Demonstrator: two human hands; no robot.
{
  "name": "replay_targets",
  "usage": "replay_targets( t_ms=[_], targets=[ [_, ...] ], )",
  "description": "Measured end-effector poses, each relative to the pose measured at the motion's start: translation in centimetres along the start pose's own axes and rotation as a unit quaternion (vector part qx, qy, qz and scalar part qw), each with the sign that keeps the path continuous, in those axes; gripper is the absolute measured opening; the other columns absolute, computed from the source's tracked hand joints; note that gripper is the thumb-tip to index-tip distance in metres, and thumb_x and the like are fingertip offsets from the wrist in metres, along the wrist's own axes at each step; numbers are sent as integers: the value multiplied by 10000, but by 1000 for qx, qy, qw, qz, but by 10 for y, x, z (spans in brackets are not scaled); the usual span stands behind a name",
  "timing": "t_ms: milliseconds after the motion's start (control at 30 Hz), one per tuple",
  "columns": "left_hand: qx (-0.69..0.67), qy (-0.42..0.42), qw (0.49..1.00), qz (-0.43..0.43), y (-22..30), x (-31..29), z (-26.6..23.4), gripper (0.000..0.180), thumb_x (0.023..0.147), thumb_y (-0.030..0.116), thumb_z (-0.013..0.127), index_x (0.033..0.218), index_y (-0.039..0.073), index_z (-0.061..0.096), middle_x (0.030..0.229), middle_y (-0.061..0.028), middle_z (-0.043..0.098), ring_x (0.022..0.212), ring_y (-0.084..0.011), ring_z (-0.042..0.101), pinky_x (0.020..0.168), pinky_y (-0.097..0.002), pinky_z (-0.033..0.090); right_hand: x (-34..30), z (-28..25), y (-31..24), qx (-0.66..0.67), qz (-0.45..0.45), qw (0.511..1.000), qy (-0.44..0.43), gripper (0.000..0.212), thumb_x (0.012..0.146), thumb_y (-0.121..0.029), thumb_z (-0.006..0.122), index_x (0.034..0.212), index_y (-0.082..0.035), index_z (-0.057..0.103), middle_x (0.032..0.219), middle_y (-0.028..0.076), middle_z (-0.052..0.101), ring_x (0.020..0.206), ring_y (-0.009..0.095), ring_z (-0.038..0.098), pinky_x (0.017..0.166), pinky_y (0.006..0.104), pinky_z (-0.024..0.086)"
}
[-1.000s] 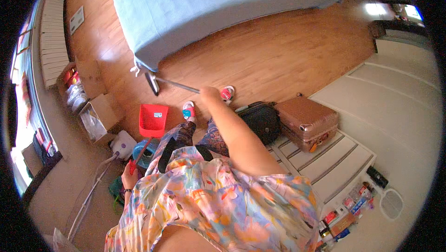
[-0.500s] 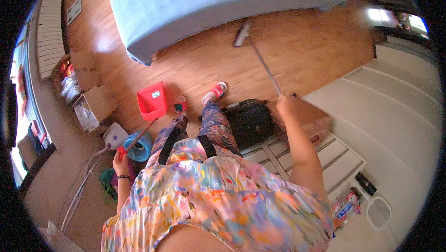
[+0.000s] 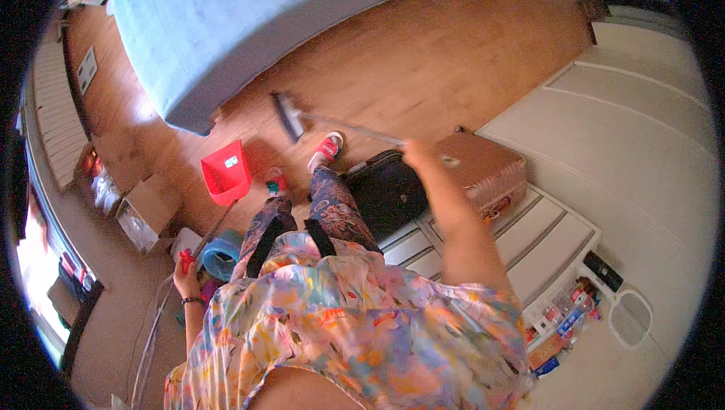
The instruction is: The person sweeps the wooden floor of a bedroom using a broom and a red dustpan. They move around the room, sweeping debris from various areas including near the bed, a suitcase, and a chair, and periodically gather the swept material into the dustpan.
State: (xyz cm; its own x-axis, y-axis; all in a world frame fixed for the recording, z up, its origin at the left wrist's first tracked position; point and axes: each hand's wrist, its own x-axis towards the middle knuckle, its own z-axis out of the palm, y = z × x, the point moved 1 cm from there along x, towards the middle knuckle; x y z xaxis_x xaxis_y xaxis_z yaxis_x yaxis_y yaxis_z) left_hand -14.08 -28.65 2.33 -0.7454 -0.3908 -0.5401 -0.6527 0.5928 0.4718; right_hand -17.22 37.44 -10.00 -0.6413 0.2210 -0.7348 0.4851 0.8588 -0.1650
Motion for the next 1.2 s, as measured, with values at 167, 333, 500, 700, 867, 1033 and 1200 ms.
replay_targets(
  t_ms=[167,333,500,700,867,1033,1200],
  targets=[
    [75,13,996,53,29,11,25,360,716,75,570,1063,-9,529,941,-136,606,843,-197,587,758,-299,448,-10,-115,71,-165,121,977,65,185,776,-191,503,913,-117,604,837,149,604,809,324,576,696,437,449],
    [99,15,990,95,68,14,40,344,722,81,577,1053,-6,537,929,-144,609,844,-210,590,749,-301,450,-44,-108,71,-128,103,978,130,225,803,-217,457,837,-45,598,772,188,598,749,347,584,671,446,459],
    [107,-28,991,74,99,31,61,372,734,55,579,1092,-25,514,1005,-107,590,890,-153,563,791,-276,438,-78,-63,33,-99,16,995,24,191,803,-250,464,943,-150,546,768,134,605,725,330,579,626,463,434],
    [153,-25,979,129,167,33,92,330,739,30,565,1068,5,543,961,-93,608,872,-151,570,777,-276,441,-6,-28,43,-128,-5,992,-15,245,766,-223,516,990,-149,583,841,143,604,808,310,576,667,440,445],
    [122,-30,972,197,186,30,100,351,737,81,553,1082,21,530,948,-153,601,862,-235,587,754,-315,451,-13,-108,167,-104,128,985,49,191,753,-188,506,903,-108,593,874,148,599,838,320,564,704,434,445],
    [146,-22,968,205,209,50,121,378,726,112,558,1093,31,522,935,-186,593,858,-274,592,740,-333,457,-16,-127,199,-134,182,969,98,225,782,-183,459,968,-107,560,834,173,595,801,343,568,700,460,439],
    [134,-54,971,189,222,67,138,360,729,112,560,1080,42,532,914,-182,598,829,-291,595,718,-352,464,-30,-136,109,4,147,985,92,249,801,-227,426,1009,-176,553,824,170,592,787,350,566,688,464,433]
  ],
)
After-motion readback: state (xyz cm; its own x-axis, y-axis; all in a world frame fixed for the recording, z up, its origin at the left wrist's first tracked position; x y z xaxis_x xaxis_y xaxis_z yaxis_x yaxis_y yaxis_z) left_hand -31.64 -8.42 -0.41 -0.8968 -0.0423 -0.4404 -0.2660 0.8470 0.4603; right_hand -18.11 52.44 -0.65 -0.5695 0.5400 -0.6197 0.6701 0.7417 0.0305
